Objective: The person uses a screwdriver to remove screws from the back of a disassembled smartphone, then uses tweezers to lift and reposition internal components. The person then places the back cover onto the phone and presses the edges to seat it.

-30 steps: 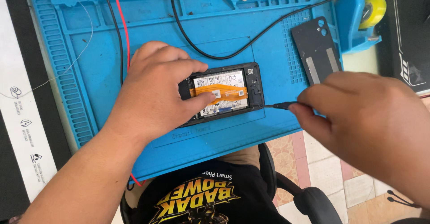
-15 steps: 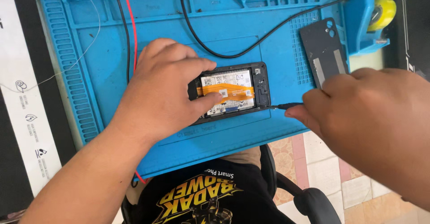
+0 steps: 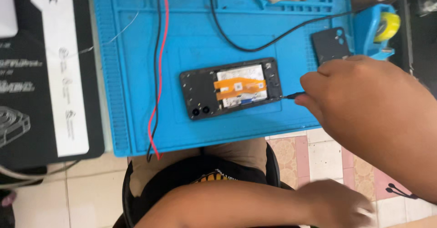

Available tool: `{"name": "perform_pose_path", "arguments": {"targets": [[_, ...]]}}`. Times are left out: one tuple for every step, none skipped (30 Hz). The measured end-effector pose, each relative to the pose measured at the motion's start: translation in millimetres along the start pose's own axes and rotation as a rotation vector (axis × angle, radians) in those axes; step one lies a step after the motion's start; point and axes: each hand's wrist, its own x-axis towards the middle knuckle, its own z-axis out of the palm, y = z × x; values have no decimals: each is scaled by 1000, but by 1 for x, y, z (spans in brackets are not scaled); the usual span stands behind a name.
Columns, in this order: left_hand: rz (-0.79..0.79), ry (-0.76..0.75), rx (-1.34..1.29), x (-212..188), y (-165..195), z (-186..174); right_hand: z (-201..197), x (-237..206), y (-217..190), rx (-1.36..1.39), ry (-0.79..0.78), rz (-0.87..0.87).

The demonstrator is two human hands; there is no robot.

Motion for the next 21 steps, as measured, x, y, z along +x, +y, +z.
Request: {"name": "perform_pose_path", "arguments": {"targets": [[17,57,40,8,-12,12,1,-1,-2,22,39,-31],[31,85,56,13,-18,23,1,-1,-1,38,85,-55],[66,122,73,14,-23,28,1,-2,-2,54,131,-76],[104,167,92,12,-23,32,1,-1,-1,40,46,19],[153,209,105,8,-23,33,1,0,0,29,-39,115],[200,250,114,4,-21,34,1,0,0,23,-125,214],[239,286,120,2,-16,34,2,1,1,0,-207,236],[278,314,128,0,-13,34,2,3,2,-22,-287,265],[314,335,142,1,-9,35,3,5,5,-43,-364,297],[332,361,140,4,-6,38,3,4,5,-19,-299,272],[364,396,155,5,-5,40,4,3,7,0,-238,240],[400,445,160,12,-3,43,4,3,8,17,-176,206],[439,525,188,16,-4,46,5,3,10,56,-103,158],[466,594,204,20,-4,49,6,4,13,93,-26,108],[475,645,208,23,-6,51,7,5,14,132,47,56],[471,635,204,24,-6,55,8,5,15,122,5,87],[467,625,199,25,-6,57,9,6,16,113,-36,118],[443,513,173,25,-6,60,10,6,16,103,-76,148],[432,502,165,26,-4,63,11,6,15,24,-158,203],[421,490,158,26,-4,65,12,5,12,-56,-237,259],[427,578,172,27,-1,68,13,3,10,-137,-313,317]]}}
